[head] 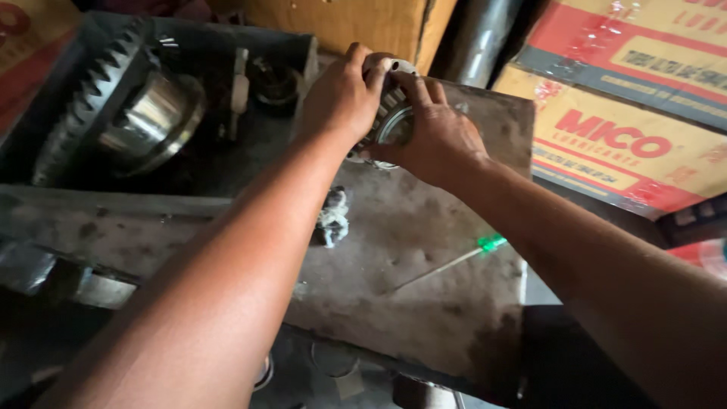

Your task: The person cleans and reassembles mechanical components including a bearing and gear assembly by hand using a screwdriver and a cloth on a metal workbench.

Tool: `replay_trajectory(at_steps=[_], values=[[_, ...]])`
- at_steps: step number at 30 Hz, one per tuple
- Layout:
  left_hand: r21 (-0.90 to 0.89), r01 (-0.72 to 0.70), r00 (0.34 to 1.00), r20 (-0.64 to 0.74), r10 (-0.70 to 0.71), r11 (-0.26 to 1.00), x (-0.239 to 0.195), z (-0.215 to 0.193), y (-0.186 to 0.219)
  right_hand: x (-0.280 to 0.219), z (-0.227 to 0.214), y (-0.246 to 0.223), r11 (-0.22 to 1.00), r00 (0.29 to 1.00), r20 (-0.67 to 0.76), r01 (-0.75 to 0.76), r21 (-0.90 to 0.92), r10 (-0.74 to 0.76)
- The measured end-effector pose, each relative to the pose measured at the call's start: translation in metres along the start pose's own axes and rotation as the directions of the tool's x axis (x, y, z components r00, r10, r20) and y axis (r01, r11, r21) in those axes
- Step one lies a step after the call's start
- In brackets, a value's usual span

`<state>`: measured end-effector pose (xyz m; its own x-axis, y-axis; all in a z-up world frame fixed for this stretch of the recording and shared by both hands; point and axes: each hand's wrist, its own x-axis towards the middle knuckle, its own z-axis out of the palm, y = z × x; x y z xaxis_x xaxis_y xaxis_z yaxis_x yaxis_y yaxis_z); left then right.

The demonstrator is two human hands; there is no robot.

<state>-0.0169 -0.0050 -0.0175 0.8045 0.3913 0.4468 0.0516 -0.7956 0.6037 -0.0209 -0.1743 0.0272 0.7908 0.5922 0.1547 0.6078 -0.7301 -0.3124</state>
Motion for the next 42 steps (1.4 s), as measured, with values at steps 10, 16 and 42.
replay_trajectory(at_steps=[10, 16, 42], values=[[0.124, -0.074, 0.995, 0.070, 0.066, 0.989, -0.003, 0.000, 0.025, -0.016, 0.000, 0.014, 0.999, 0.999, -0.019, -0.043, -0.033, 0.043], [0.051, 0.035, 0.994, 0.099, -0.040, 0.998, 0.007, -0.004, -0.007, 0.003, -0.015, -0.007, 0.998, 0.999, 0.039, 0.006, -0.061, -0.003], [0.161, 0.000, 0.992, 0.121, -0.019, 0.987, 0.008, -0.014, -0.021, 0.003, -0.009, -0.008, 0.997, 0.998, -0.010, 0.060, -0.051, -0.060]])
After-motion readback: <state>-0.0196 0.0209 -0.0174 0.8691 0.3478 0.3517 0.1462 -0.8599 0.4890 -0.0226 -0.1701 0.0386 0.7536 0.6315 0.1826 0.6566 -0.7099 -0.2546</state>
